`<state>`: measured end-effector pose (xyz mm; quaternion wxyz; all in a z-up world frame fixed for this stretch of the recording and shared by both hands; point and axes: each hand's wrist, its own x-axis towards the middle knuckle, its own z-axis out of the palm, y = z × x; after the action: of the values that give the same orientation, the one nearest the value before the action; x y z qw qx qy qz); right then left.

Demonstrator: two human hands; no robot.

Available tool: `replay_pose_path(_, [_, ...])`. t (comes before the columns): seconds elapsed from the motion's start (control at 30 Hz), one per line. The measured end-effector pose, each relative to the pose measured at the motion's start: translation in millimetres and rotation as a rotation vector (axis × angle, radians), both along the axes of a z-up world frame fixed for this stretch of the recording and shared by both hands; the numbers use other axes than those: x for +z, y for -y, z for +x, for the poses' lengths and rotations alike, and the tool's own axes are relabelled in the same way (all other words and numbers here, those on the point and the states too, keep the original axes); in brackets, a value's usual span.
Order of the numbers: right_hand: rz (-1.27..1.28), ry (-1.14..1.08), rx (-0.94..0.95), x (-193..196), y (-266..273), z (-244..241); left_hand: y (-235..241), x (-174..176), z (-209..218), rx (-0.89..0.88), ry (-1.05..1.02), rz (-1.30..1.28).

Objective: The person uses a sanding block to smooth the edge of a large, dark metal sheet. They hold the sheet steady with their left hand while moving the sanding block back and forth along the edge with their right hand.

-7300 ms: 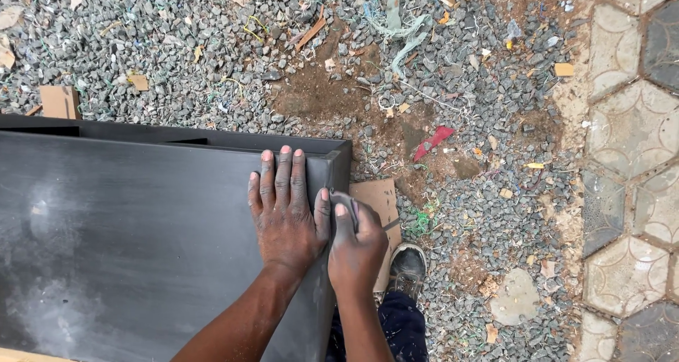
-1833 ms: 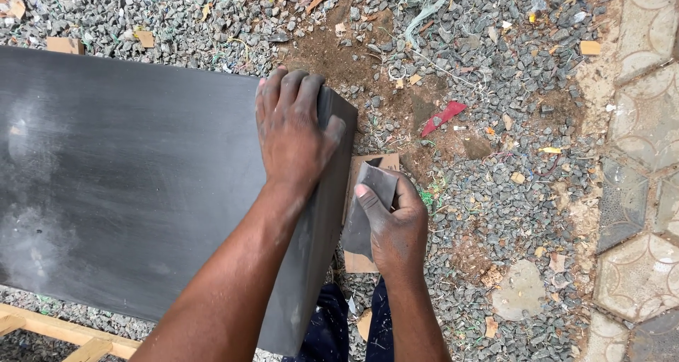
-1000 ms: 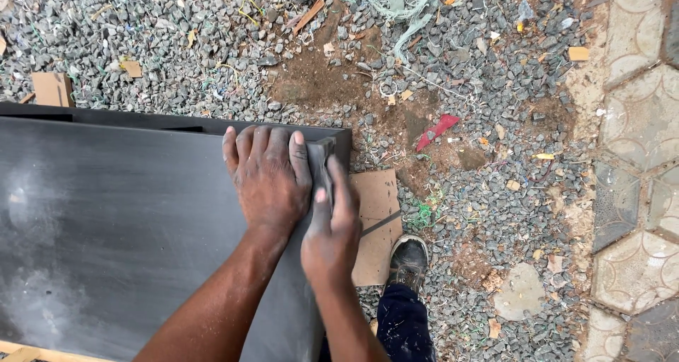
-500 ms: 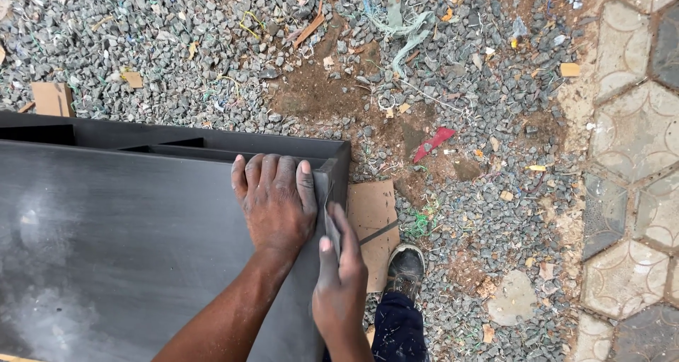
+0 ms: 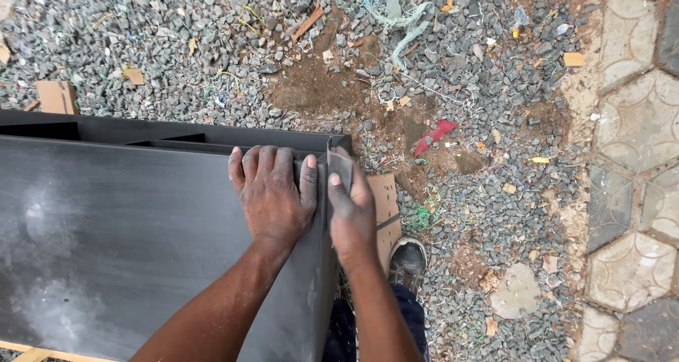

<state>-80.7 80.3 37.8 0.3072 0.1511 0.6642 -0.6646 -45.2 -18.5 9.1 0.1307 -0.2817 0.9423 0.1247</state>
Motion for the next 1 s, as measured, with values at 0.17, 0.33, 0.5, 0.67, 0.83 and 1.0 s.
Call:
replay_pose_path(0.17, [0.156,0.039,0.026,1,-22,-6,0,8,-3,-0.006,-0.008,0.035])
replay_pose_path(0.33, [0.179,0.073,0.028,-12,-24,10,-2,8,-3,-0.039,-0.026,0.007])
replay_pose_path(0.5, [0.01,0.3,-0.128,-35,-23,7,-1,4,0,-0.028,-0.063,0.013])
replay_pose_path(0.67, [0.036,0.459,-0.096,-43,-29,5,-3,2,-1,-0.023,-0.062,0.015])
replay_pose_path(0.83, [0.011,0.568,-0.148,-31,-23,3,-2,5,-1,-0.01,-0.051,0.015])
replay_pose_path(1.0, [0.073,0.142,-0.264,-49,-26,19,-3,6,-1,-0.006,-0.065,0.012])
